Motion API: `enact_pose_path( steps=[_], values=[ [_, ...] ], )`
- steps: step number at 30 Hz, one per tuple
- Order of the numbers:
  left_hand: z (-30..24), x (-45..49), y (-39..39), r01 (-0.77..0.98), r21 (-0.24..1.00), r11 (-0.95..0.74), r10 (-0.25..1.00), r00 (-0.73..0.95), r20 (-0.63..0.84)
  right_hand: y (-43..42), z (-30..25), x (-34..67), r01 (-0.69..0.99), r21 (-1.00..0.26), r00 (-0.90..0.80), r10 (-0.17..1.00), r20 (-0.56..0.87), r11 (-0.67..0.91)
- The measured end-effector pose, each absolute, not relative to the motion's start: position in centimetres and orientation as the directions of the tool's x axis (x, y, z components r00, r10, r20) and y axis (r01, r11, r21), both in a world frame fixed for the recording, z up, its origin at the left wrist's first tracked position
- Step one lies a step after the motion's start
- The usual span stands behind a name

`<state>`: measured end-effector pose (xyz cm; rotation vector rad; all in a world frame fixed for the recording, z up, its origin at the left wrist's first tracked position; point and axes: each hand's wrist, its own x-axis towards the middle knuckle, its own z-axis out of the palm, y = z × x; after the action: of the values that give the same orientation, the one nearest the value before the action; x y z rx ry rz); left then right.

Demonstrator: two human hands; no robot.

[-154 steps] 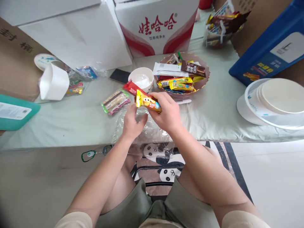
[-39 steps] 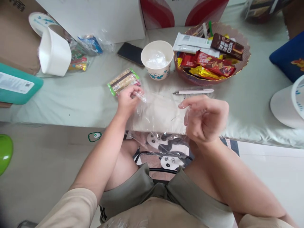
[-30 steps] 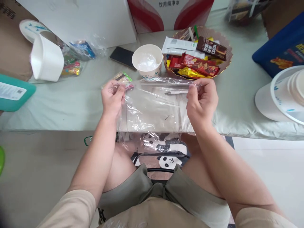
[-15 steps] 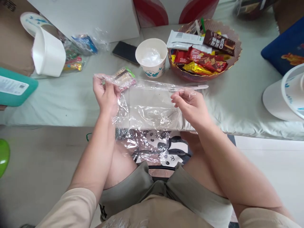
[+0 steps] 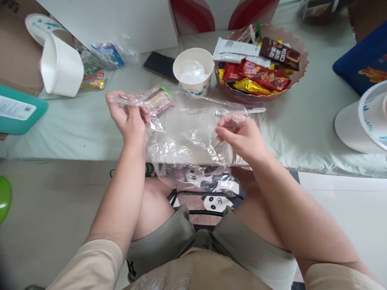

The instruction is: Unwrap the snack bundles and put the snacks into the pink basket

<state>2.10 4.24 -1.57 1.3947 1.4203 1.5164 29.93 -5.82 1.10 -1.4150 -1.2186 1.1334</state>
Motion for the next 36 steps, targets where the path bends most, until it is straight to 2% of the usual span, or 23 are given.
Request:
enact_pose_path(
  steps=[2, 4, 6, 8, 11, 13, 15, 17, 19, 21, 25, 31, 33, 36],
  values=[
    [-1.4, 1.5, 4.2, 0.164, 0.973, -0.162, 0.975, -0.129, 0.184, -5.7, 0.9, 30.1, 0.197, -0.98, 0.238, 0.969, 0.062, 0.014],
    [-1.3, 1.1, 4.1, 0.095, 0.992, -0.08, 0.995, 0.062, 0.075, -5.4, 0.6, 30.3, 0.203, -0.97, 0.346, 0.917, 0.199, 0.134],
    [-1.4, 0.8, 3.9, 0.054, 0.998, 0.019, 0.967, 0.251, -0.032, -5.2, 0.4, 30.6, 0.198, -0.952, 0.382, 0.876, 0.295, 0.235],
    [-1.7, 1.0, 3.9, 0.076, 0.994, 0.082, 0.934, 0.343, -0.103, -5.0, 0.3, 30.8, 0.215, -0.931, 0.396, 0.845, 0.359, 0.295],
    [-2.2, 1.6, 4.1, 0.125, 0.992, 0.017, 0.961, 0.272, -0.05, -4.8, 0.3, 31.2, 0.178, -0.938, 0.396, 0.851, 0.346, 0.298],
    [-2.5, 2.1, 4.4, 0.129, 0.989, -0.077, 0.985, 0.164, 0.055, -4.7, 0.3, 31.4, 0.13, -0.975, 0.35, 0.911, 0.217, 0.182],
    [-2.7, 2.3, 4.5, 0.138, 0.981, -0.137, 0.988, 0.083, 0.127, -4.7, 0.2, 31.5, 0.167, -0.985, 0.319, 0.944, 0.09, 0.037],
    [-2.7, 2.4, 4.6, 0.156, 0.975, -0.16, 0.987, 0.038, 0.156, -4.8, 0.1, 31.6, 0.214, -0.976, 0.348, 0.932, 0.104, 0.03],
    [-2.6, 2.4, 4.5, 0.156, 0.977, -0.144, 0.99, 0.026, 0.142, -4.8, 0.2, 31.5, 0.168, -0.975, 0.392, 0.898, 0.201, 0.145],
    [-2.5, 2.3, 4.3, 0.112, 0.987, -0.112, 0.994, 0.03, 0.109, -4.9, 0.4, 31.3, 0.074, -0.98, 0.38, 0.904, 0.197, 0.183],
    [-2.1, 2.3, 4.2, -0.031, 0.997, -0.076, 0.996, 0.049, 0.077, -5.1, 0.9, 31.0, 0.067, -0.997, 0.234, 0.972, -0.016, -0.032],
    [-1.6, 1.5, 4.5, -0.184, 0.98, -0.071, 0.995, 0.051, 0.082, -4.8, 0.6, 31.3, -0.073, -0.997, 0.307, 0.95, -0.057, -0.036],
    [-1.5, 1.4, 4.5, -0.209, 0.975, -0.076, 0.995, 0.042, 0.087, -4.7, 0.0, 31.6, -0.031, -1.0, 0.295, 0.955, -0.006, 0.004],
    [-1.6, 1.5, 4.5, -0.18, 0.982, -0.048, 0.998, 0.026, 0.054, -4.7, -1.0, 32.1, 0.211, -0.937, 0.269, 0.905, 0.329, 0.278]
  ],
)
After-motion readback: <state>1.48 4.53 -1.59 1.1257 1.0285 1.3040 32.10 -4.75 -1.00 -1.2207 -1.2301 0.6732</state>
